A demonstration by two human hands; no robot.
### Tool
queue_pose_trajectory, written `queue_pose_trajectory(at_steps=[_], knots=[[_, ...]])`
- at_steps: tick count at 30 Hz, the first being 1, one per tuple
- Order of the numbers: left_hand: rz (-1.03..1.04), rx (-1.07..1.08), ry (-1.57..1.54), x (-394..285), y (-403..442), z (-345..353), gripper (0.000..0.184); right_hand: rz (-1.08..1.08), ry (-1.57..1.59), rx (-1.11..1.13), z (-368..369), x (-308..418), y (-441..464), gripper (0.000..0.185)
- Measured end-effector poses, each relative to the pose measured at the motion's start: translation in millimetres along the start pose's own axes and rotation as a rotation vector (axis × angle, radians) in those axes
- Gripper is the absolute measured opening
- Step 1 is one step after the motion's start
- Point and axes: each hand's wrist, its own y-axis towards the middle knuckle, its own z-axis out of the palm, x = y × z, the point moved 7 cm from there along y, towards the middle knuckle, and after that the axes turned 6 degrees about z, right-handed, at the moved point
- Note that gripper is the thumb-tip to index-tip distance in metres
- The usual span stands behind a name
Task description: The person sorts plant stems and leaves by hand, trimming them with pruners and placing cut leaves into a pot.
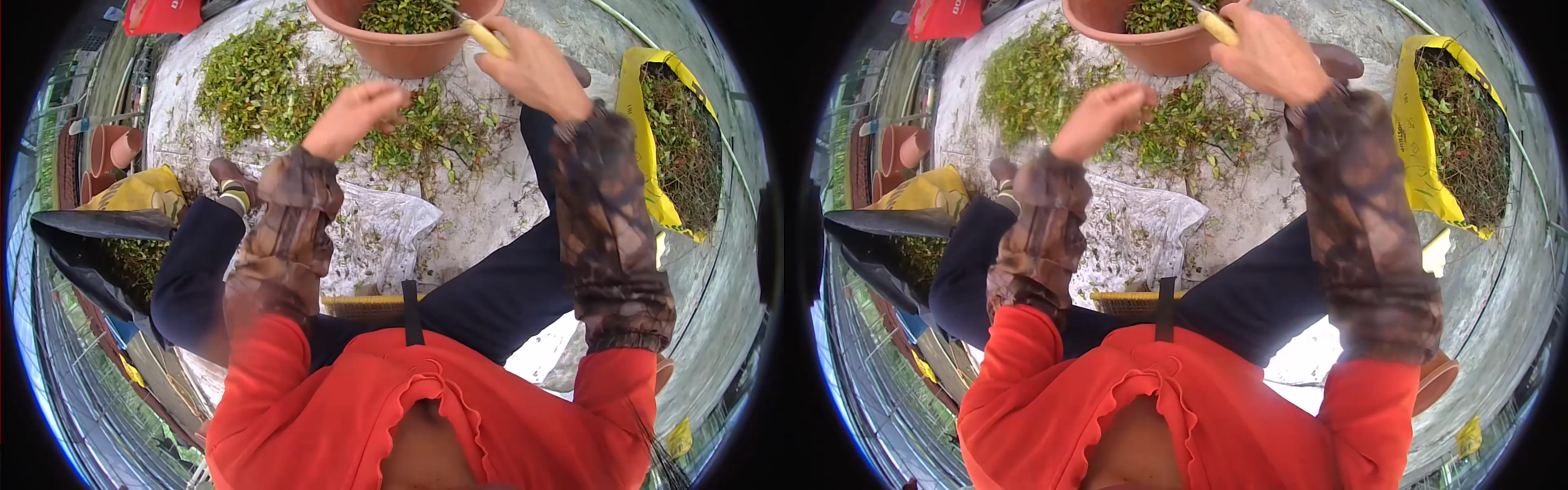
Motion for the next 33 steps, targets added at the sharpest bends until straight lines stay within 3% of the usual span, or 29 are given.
queue_pose_trajectory(at_steps=[2,4,5,8,12,16,17,21,25,33], knots=[[0.004,-0.032,0.343,74.0,-1.4,-17.9,0.038,0.075,0.177,0.051,-23.5,24.9,-26.3,0.042],[0.061,-0.285,0.528,134.8,-5.3,-42.4,0.041,-0.025,0.199,0.000,-32.7,31.1,-43.9,0.042],[0.090,-0.411,0.620,149.5,-6.4,-50.6,0.042,-0.075,0.208,-0.026,-36.4,33.5,-49.9,0.042],[0.050,-0.476,0.759,166.7,6.2,-38.9,0.045,0.088,0.385,0.100,-24.2,27.0,-58.3,0.044],[0.112,-0.515,0.828,180.4,33.3,-20.4,0.034,0.023,0.307,0.094,-15.9,27.2,-56.6,0.045],[-0.029,-0.624,0.035,186.0,28.8,-29.0,0.023,-0.030,0.291,0.110,-15.3,25.5,-58.0,0.044],[-0.167,-0.527,-0.254,182.8,22.3,-26.1,0.016,-0.017,0.301,0.138,-14.3,24.1,-58.0,0.045],[-0.235,-0.425,-0.810,152.2,-9.4,-29.9,0.008,-0.028,0.318,0.220,-10.6,27.2,-63.2,0.046],[-0.036,-0.369,-1.002,138.1,-31.9,-37.2,0.005,-0.094,0.305,0.243,-2.9,30.1,-66.7,0.046],[0.100,-0.312,-0.862,113.9,-34.6,-35.3,0.014,-0.084,0.175,0.423,16.3,29.6,-72.9,0.044]])
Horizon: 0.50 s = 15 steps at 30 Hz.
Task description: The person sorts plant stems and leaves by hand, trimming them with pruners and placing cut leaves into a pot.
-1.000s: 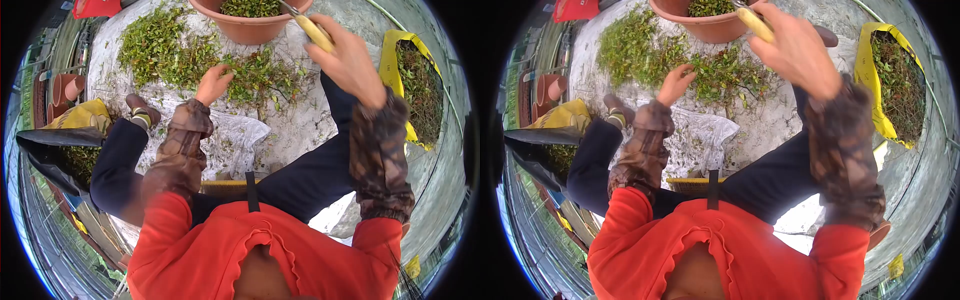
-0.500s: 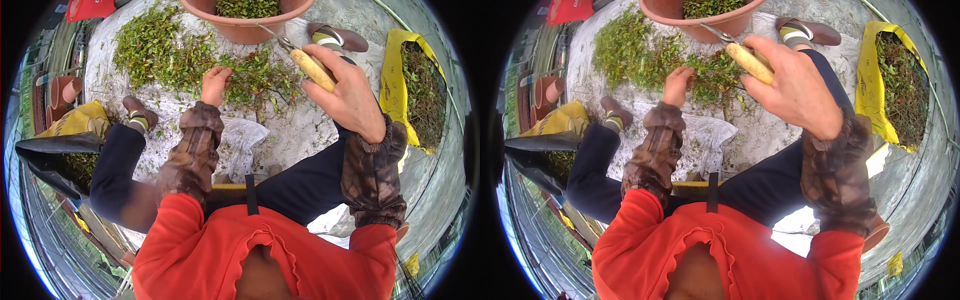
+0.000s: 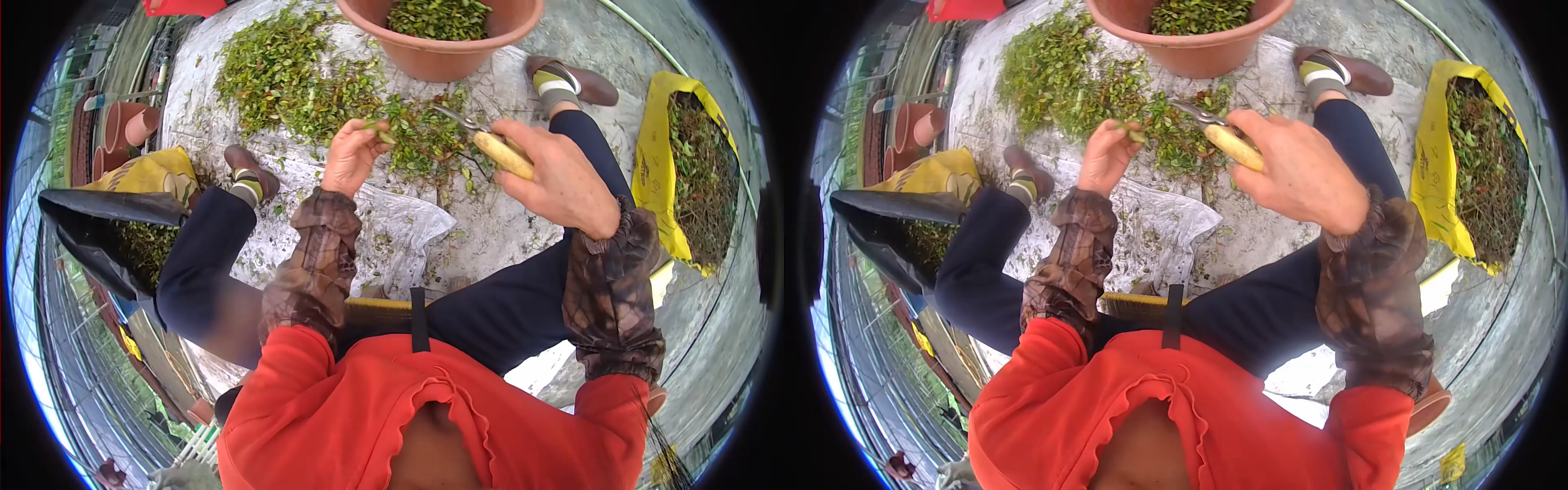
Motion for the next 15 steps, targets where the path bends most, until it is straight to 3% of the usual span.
queue_pose_trajectory(at_steps=[3,4,7,8,11,14,15], knots=[[0.096,-0.236,0.755,10.5,10.3,-20.2,0.036,0.017,-0.003,0.037,4.0,1.4,2.5,0.044],[0.115,-0.314,1.143,22.3,17.6,-54.4,0.062,0.021,-0.002,0.042,4.4,1.3,3.4,0.044],[0.240,-0.602,1.667,32.1,13.3,-56.4,0.067,0.042,-0.031,0.058,5.8,1.5,4.8,0.044],[0.227,-0.616,1.686,47.0,19.6,-64.8,0.063,0.018,-0.025,0.029,5.6,3.1,4.5,0.042],[0.033,-0.322,1.368,70.7,30.8,-22.6,0.058,-0.041,-0.015,-0.036,3.5,8.6,6.6,0.039],[0.127,-0.096,1.292,100.7,26.5,9.7,0.050,-0.042,-0.017,-0.045,2.0,11.6,7.1,0.042],[0.173,-0.120,1.240,94.4,19.6,12.7,0.047,-0.039,-0.022,-0.045,1.7,11.8,7.2,0.042]])
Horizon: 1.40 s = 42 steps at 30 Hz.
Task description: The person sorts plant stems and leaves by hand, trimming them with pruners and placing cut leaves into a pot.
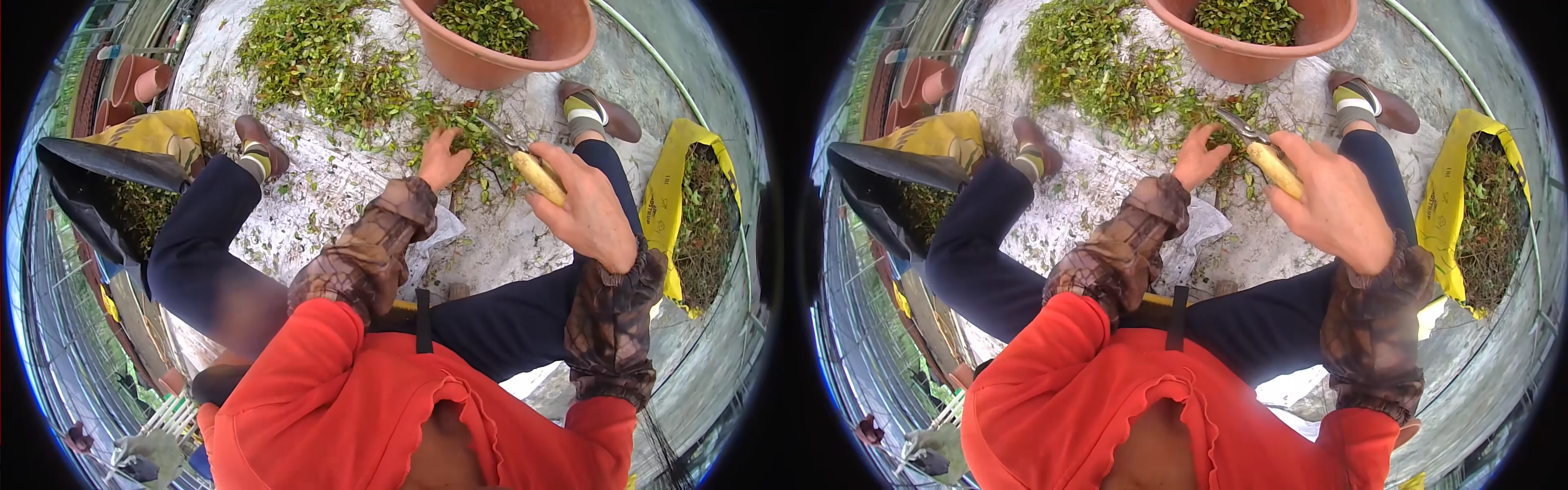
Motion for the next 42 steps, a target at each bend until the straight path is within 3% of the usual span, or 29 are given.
queue_pose_trajectory(at_steps=[2,7,10,16,17,20,24,28,33,42], knots=[[0.038,-0.090,-0.101,-9.1,-7.6,-18.0,0.041,0.036,-0.017,0.027,0.0,-1.4,0.3,0.044],[-0.119,-0.408,-0.193,87.8,-20.7,-77.2,0.016,0.134,-0.062,0.091,-0.1,-5.1,1.8,0.046],[-0.229,-0.463,-0.361,115.0,-11.4,-96.4,0.015,0.034,-0.031,-0.009,-1.6,-1.3,2.6,0.042],[-0.291,-0.364,-0.310,94.8,36.3,-74.9,0.026,0.123,-0.091,0.074,-1.2,-5.2,2.8,0.046],[-0.300,-0.351,-0.158,109.9,43.4,-63.7,0.026,0.121,-0.088,0.077,-1.5,-4.9,3.3,0.046],[-0.275,-0.241,-0.121,135.9,55.3,-37.9,0.024,0.111,-0.085,0.078,-2.2,-5.3,5.5,0.045],[-0.465,-0.222,-0.681,86.0,29.7,-48.3,0.020,0.071,-0.094,0.048,0.7,-9.6,10.0,0.039],[-0.465,-0.276,-0.853,68.9,13.9,-68.5,0.021,0.045,-0.153,0.052,11.5,-13.4,10.7,0.034],[-0.433,-0.260,-0.881,64.2,7.5,-83.2,0.037,0.111,-0.259,0.160,34.9,-20.0,12.1,0.037],[-0.317,-0.221,-0.917,30.4,-3.8,-109.8,0.025,0.159,-0.324,0.230,59.6,-39.7,4.9,0.034]])
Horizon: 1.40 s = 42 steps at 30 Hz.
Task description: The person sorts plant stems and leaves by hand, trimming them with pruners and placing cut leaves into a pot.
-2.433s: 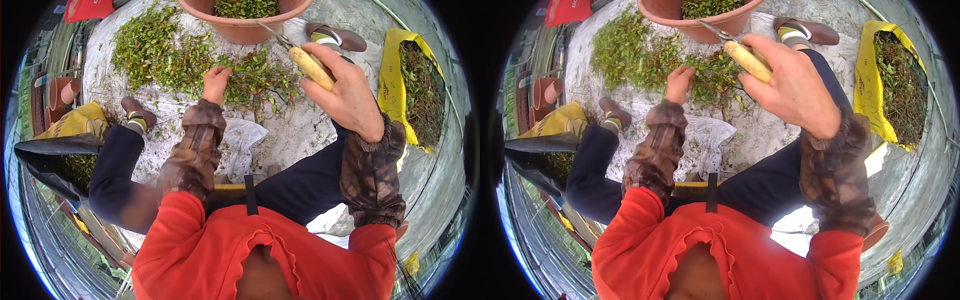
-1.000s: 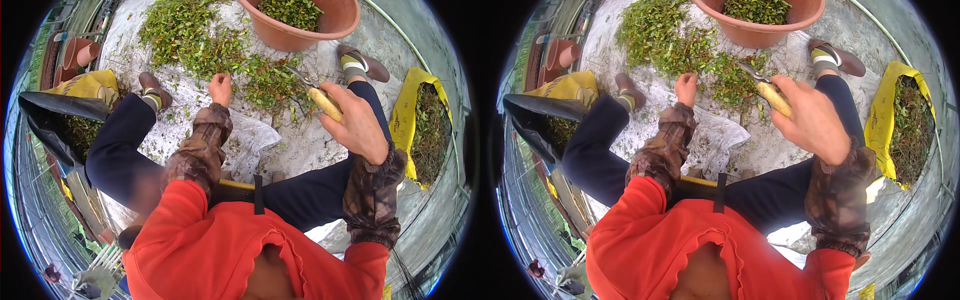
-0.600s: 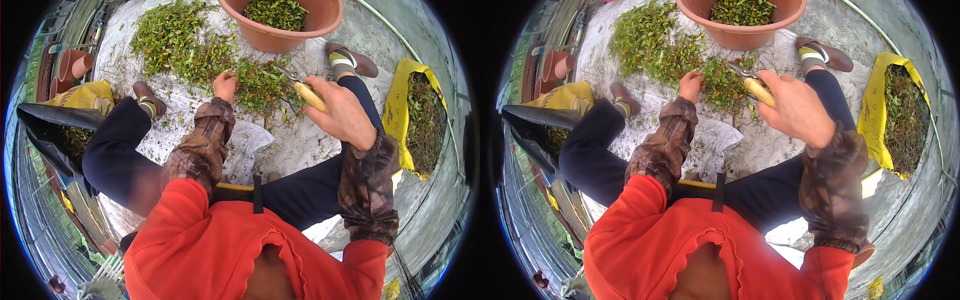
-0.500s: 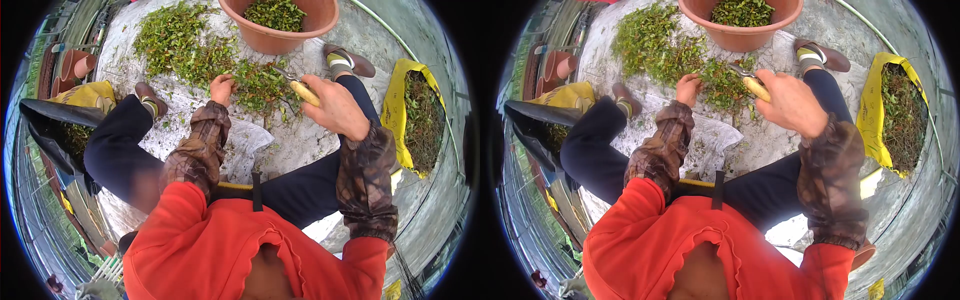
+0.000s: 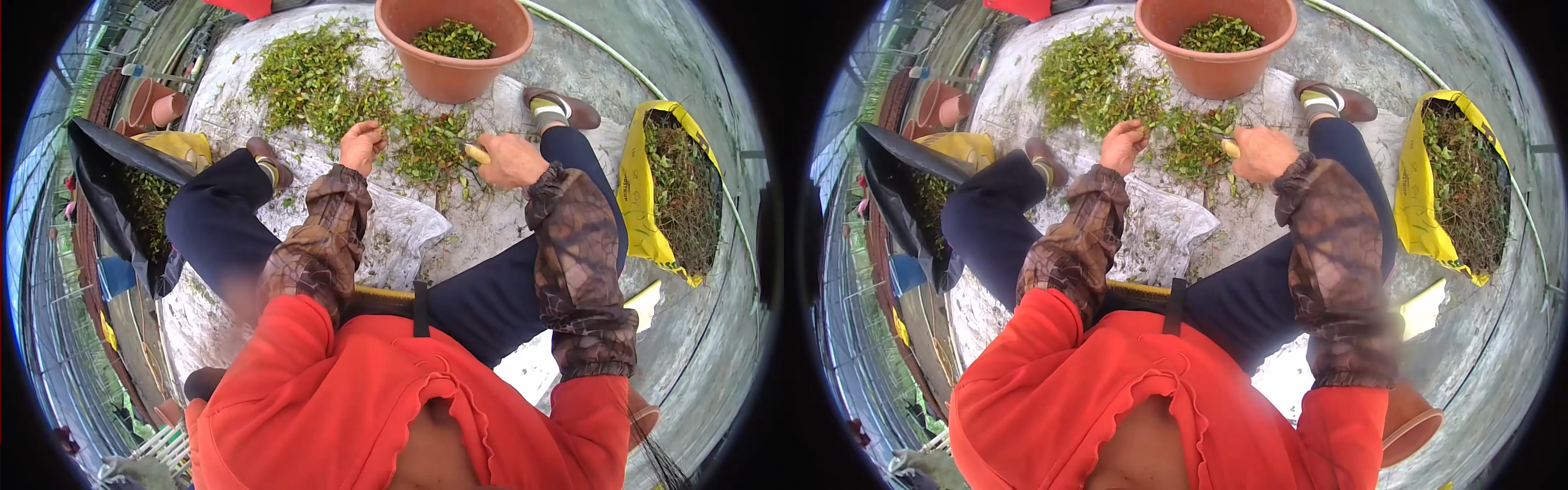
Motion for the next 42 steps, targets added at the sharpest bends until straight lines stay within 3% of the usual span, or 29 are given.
queue_pose_trajectory(at_steps=[11,14,17,19,20,22,26,30,31,36,42], knots=[[0.082,0.006,-0.342,-28.2,-9.9,-17.1,0.022,0.106,0.039,-0.086,48.2,-27.6,-24.2,0.037],[0.065,-0.031,-0.420,-21.8,-1.6,-34.1,0.025,0.113,-0.044,0.003,64.5,-19.7,-41.3,0.039],[-0.046,-0.093,-0.340,-6.1,-3.2,-59.2,0.028,-0.001,-0.088,0.102,42.7,18.9,-56.1,0.038],[-0.025,-0.125,-0.380,-2.1,-7.2,-65.1,0.029,-0.036,-0.139,0.135,13.6,51.6,-63.0,0.034],[-0.015,-0.137,-0.398,-1.0,-7.7,-63.3,0.029,-0.114,-0.164,0.141,6.6,51.2,-56.5,0.042],[0.020,-0.104,-0.409,-8.7,-12.7,-47.7,0.027,-0.149,-0.084,0.125,-33.4,71.8,-58.5,0.043],[0.075,-0.012,-0.408,-32.5,-24.7,-18.3,0.024,-0.058,-0.113,0.168,-112.9,100.7,-68.2,0.046],[0.094,0.049,-0.357,-44.1,-17.3,-15.3,0.021,-0.130,-0.054,0.188,-125.1,84.0,-36.5,0.047],[0.094,0.061,-0.342,-45.5,-15.2,-15.6,0.021,0.056,0.086,0.305,-121.1,80.3,-31.5,0.046],[0.067,0.040,-0.167,-33.5,0.7,-23.9,0.022,-0.009,0.612,0.393,-47.4,53.5,39.6,0.041],[0.021,0.084,0.027,-10.3,24.1,-18.8,0.029,-0.033,0.824,0.422,45.6,49.0,101.4,0.036]])
